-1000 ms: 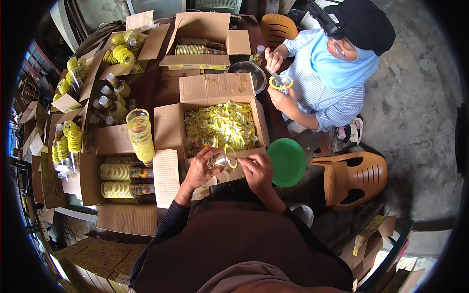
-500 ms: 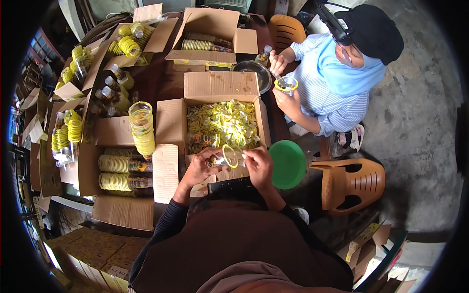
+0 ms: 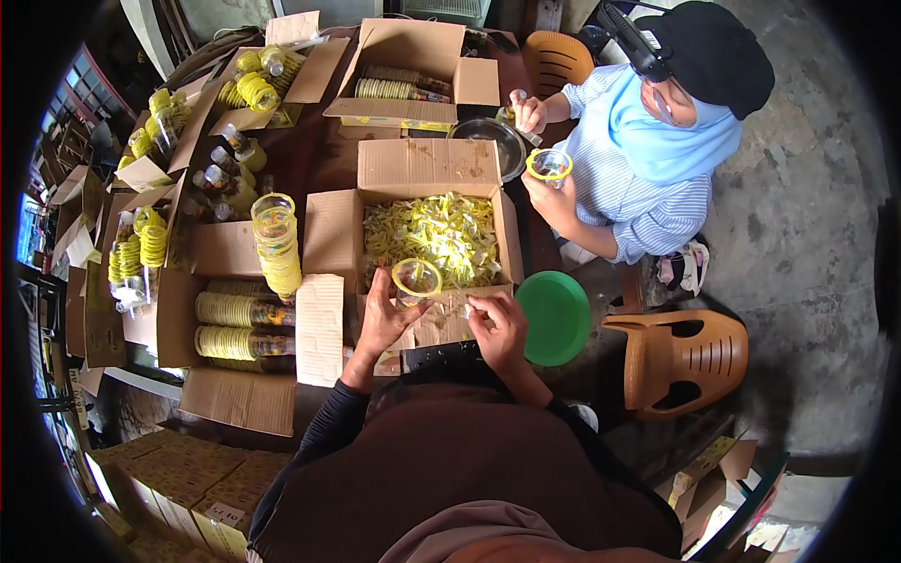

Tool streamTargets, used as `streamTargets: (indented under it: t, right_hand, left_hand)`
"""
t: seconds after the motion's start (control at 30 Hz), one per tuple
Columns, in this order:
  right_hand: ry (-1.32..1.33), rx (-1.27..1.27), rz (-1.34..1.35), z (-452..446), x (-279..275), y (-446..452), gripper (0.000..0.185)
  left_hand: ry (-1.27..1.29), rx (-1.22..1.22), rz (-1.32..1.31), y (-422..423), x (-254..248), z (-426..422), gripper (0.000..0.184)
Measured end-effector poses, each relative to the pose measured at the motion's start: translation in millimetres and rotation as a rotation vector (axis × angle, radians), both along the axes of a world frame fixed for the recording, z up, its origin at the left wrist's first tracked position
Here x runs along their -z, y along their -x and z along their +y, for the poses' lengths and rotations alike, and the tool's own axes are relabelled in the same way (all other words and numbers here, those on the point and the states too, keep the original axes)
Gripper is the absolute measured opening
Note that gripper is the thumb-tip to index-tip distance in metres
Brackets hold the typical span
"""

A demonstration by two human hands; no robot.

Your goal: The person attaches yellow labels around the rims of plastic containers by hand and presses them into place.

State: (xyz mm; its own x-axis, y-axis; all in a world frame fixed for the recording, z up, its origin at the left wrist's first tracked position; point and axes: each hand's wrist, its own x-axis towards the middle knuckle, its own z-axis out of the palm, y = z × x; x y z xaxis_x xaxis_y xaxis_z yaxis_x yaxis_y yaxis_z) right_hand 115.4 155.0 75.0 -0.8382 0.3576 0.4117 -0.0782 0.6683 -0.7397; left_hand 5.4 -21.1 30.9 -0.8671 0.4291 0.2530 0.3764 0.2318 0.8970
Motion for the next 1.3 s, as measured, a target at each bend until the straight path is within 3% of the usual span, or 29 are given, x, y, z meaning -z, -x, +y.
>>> streamTargets:
  t: [0.1, 0.17, 0.3, 0.47, 0.57, 0.63, 0.7, 0.77, 0.8, 0.9, 1.07, 1.17, 1.3]
  right_hand:
    - [-0.087, -0.016, 0.084, -6.6, 3.6, -3.9, 0.028]
    - [-0.087, -0.013, 0.098, -9.3, 6.0, -5.1, 0.029]
    - [-0.094, -0.035, 0.130, -13.5, 6.2, -5.9, 0.029]
    - [-0.098, -0.006, 0.146, -17.3, 5.4, -4.5, 0.028]
    - [-0.037, 0.027, 0.118, -19.3, 7.7, -1.9, 0.025]
    - [-0.010, 0.025, 0.062, -14.5, 12.4, 2.6, 0.023]
    - [0.093, 0.020, 0.059, -12.5, 12.4, 5.1, 0.021]
    - [0.250, 0.058, 0.047, -10.2, 6.2, 5.7, 0.020]
    - [0.239, 0.050, 0.068, -10.5, 2.5, 4.0, 0.019]
    - [0.128, 0.005, 0.075, -14.5, 1.8, -3.0, 0.019]
    - [0.205, 0.000, 0.047, -25.6, 0.2, 1.1, 0.018]
    - [0.222, -0.009, -0.009, -17.8, 4.6, 6.7, 0.016]
    - [0.266, 0.001, 0.062, -18.6, 2.3, 4.3, 0.018]
  left_hand:
    - [-0.173, -0.108, -0.142, -14.4, -5.3, 14.4, 0.054]
    - [-0.120, -0.126, -0.121, -24.8, -6.2, 21.3, 0.065]
    - [-0.199, -0.170, -0.105, -41.9, -4.0, 34.4, 0.056]
    - [-0.097, -0.174, -0.086, -49.9, -2.6, 37.1, 0.051]
    - [-0.071, -0.166, -0.103, -56.3, 5.3, 35.9, 0.050]
    - [-0.051, -0.066, -0.059, -60.1, 13.9, 35.8, 0.064]
    - [-0.106, -0.044, -0.097, -61.0, 16.2, 36.5, 0.063]
    - [0.010, -0.148, 0.062, -55.5, 12.5, 35.5, 0.052]
    - [-0.141, -0.155, -0.074, -54.5, 0.4, 36.4, 0.051]
    - [-0.131, -0.147, -0.111, -49.7, -0.7, 31.7, 0.050]
    - [-0.136, -0.093, -0.120, -55.5, 6.9, 30.3, 0.052]
    - [-0.035, -0.109, 0.063, -57.2, 7.1, 28.5, 0.053]
    - [-0.152, -0.094, -0.102, -51.2, 3.0, 24.1, 0.057]
